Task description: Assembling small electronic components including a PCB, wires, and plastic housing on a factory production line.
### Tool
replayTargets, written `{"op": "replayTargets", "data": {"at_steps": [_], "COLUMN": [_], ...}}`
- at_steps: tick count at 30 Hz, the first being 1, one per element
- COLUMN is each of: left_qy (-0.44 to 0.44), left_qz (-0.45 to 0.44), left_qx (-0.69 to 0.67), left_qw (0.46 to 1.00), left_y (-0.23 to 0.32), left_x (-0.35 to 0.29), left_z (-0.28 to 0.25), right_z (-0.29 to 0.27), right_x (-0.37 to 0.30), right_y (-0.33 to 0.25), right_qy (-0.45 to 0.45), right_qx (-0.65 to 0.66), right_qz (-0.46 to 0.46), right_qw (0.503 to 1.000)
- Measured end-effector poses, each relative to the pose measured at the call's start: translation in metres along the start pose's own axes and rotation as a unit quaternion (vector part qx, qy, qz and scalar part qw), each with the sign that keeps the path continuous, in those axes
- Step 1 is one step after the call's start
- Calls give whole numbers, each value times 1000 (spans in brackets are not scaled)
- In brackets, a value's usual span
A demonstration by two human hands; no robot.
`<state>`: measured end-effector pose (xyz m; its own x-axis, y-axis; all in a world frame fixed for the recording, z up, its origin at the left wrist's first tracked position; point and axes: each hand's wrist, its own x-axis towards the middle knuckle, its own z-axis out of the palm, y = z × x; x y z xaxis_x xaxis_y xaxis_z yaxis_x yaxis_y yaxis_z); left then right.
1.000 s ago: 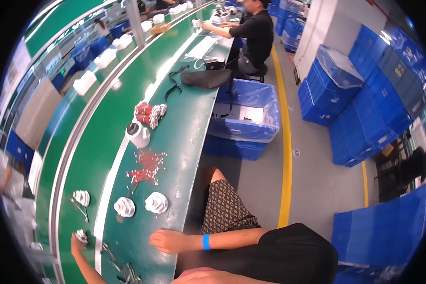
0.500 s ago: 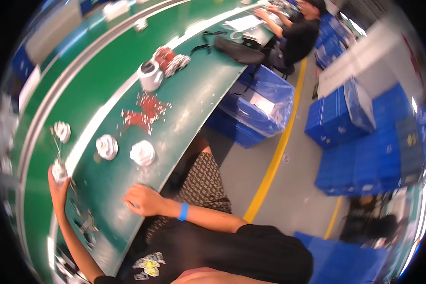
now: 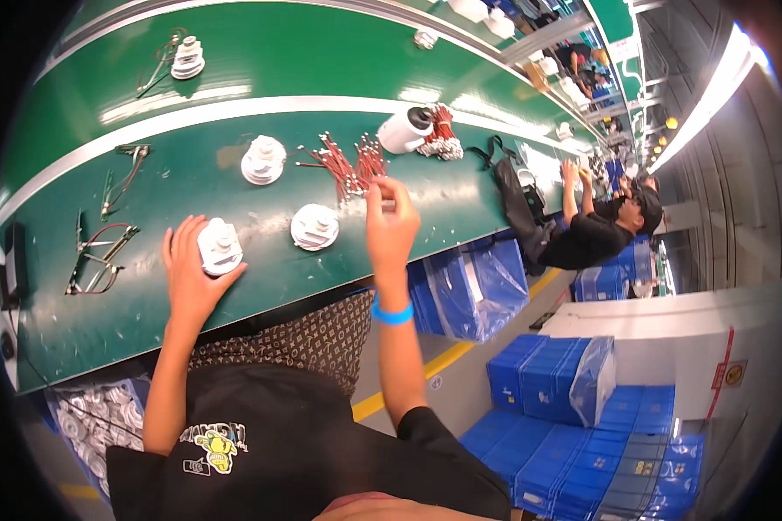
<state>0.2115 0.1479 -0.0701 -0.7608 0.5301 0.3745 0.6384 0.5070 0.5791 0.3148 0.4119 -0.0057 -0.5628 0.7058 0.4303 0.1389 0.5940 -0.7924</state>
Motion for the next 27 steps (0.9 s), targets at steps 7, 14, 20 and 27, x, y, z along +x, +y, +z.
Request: {"op": "replayTargets", "data": {"at_steps": [7, 14, 20, 27], "left_qy": [-5, -14, -18, -27], "left_qz": [-9, -32, -39, -39], "left_qx": [16, 0, 0, -34], "left_qw": [1000, 999, 999, 998], "left_y": [3, 9, 3, 5], "left_x": [-5, -1, -5, -3], "left_z": [0, -1, -4, -9], "right_z": [79, 115, 82, -26], "right_x": [87, 114, 139, 75], "right_y": [28, 53, 18, -79], "right_qy": [-305, -377, -132, -48], "right_qx": [-295, -279, 121, 507], "right_qz": [-238, -218, -81, 28], "right_qw": [874, 856, 980, 860]}}
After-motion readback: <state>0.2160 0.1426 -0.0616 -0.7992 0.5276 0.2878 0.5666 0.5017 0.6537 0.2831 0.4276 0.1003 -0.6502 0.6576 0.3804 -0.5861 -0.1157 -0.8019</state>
